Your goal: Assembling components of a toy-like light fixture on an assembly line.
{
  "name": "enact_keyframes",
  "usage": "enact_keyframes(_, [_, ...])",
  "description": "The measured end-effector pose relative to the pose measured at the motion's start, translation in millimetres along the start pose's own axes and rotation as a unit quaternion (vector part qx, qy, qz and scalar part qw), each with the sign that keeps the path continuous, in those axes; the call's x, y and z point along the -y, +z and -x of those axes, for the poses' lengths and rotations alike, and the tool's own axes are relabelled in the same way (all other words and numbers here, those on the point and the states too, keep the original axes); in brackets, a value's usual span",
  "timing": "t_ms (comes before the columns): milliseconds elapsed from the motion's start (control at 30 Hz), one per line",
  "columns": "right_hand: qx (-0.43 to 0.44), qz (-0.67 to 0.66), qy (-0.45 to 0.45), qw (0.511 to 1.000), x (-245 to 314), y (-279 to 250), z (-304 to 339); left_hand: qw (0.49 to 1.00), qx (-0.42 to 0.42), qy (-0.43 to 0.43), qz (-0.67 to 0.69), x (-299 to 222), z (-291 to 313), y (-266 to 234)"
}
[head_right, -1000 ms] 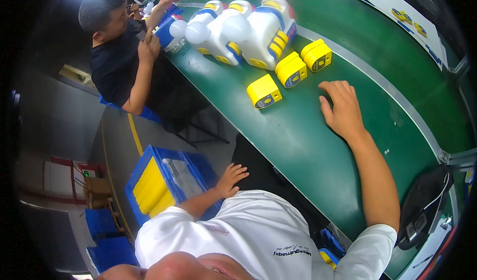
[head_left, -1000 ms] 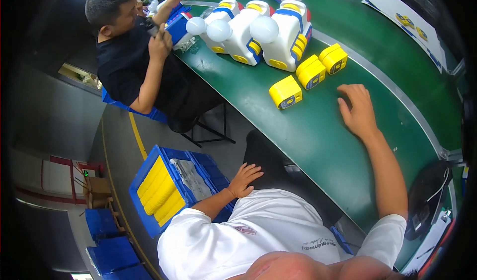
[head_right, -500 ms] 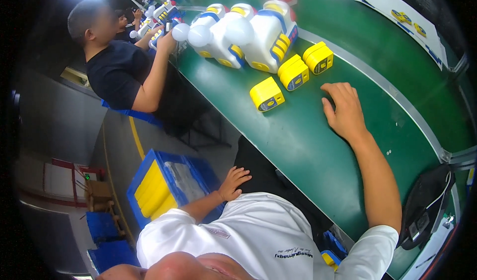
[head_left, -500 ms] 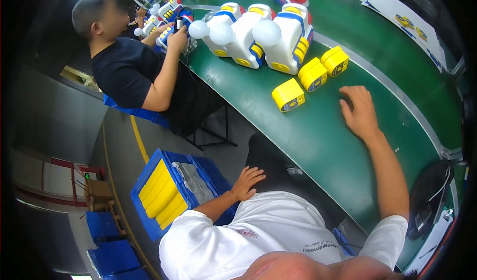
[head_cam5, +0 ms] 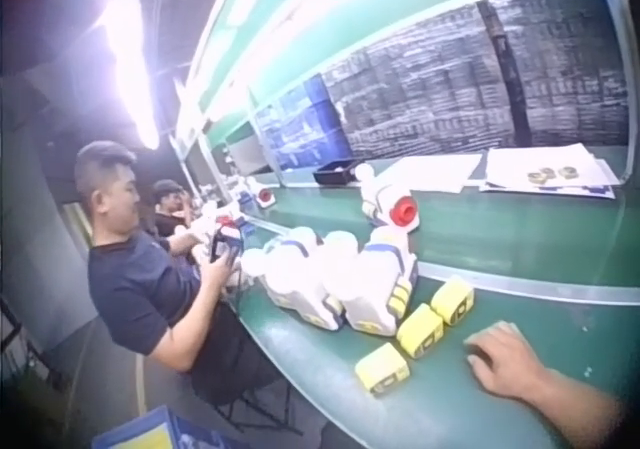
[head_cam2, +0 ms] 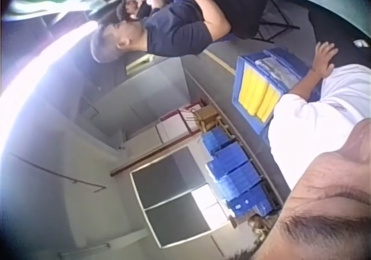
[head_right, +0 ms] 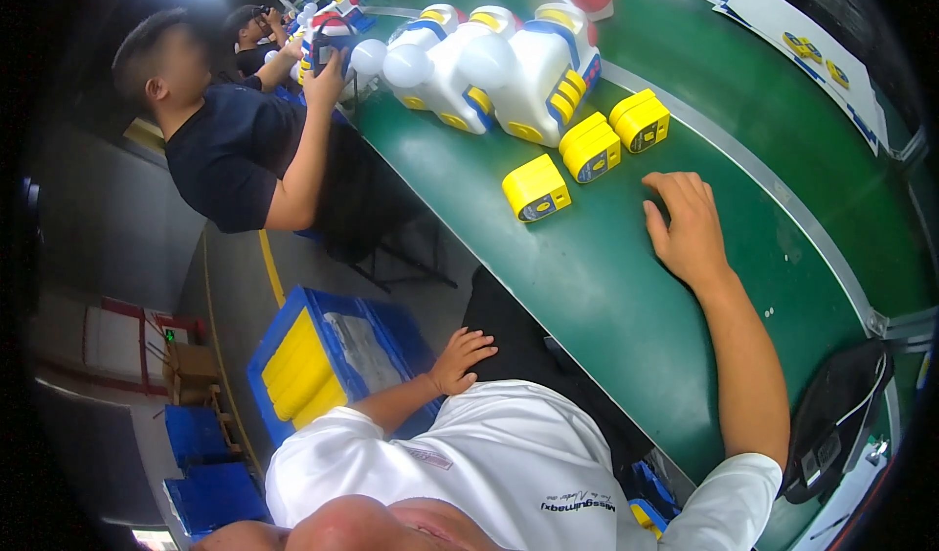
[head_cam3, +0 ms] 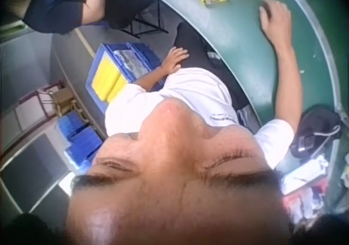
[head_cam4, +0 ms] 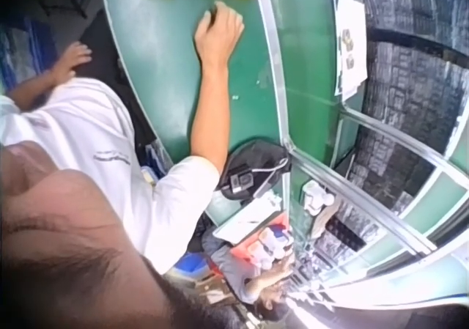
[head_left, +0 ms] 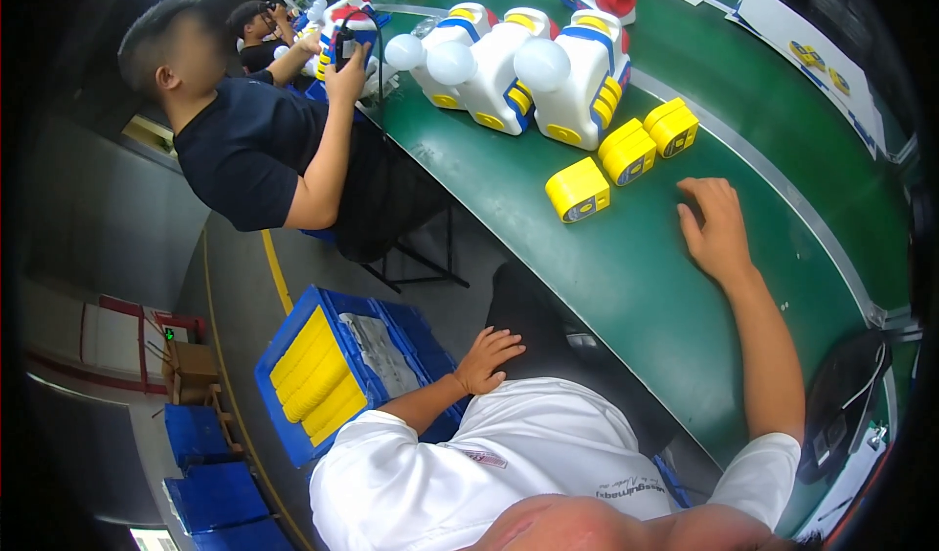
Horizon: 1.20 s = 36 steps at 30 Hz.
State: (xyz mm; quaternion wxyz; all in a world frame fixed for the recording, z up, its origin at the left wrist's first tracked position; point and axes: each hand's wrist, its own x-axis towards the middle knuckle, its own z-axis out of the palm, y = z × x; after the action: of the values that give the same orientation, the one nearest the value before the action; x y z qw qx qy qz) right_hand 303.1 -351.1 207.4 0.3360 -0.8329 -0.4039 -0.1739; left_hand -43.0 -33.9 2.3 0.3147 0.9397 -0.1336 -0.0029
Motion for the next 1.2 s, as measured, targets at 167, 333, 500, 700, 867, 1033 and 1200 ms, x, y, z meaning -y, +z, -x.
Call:
enact_keyframes(167, [-0.005,0.001,-0.001,1.000,0,0,0,1.000,-0.003,0.006,-0.005,-1,0,0])
enact_keyframes(333, [-0.009,-0.010,-0.006,1.000,-1,1,0,1.000,-0.003,0.007,0.000,-3,-2,-2])
enact_keyframes(500, [-0.001,-0.011,-0.004,1.000,-2,2,-1,1.000,-0.011,0.008,0.001,-2,-3,-2])
enact_keyframes(700, [-0.003,-0.009,-0.004,1.000,-1,1,1,1.000,-0.008,0.013,-0.002,-2,-2,-1])
enact_keyframes(867, [-0.004,-0.010,-0.001,1.000,-1,-2,4,1.000,-0.003,0.017,-0.013,-5,-5,-3])
enact_keyframes(1033, [-0.027,0.013,-0.030,0.999,-1,-3,0,0.977,-0.183,0.023,-0.104,-49,-50,-35])
enact_keyframes(1200, [-0.018,0.068,-0.138,0.988,0,-7,-20,0.903,-0.373,0.080,-0.195,-114,-136,-114])
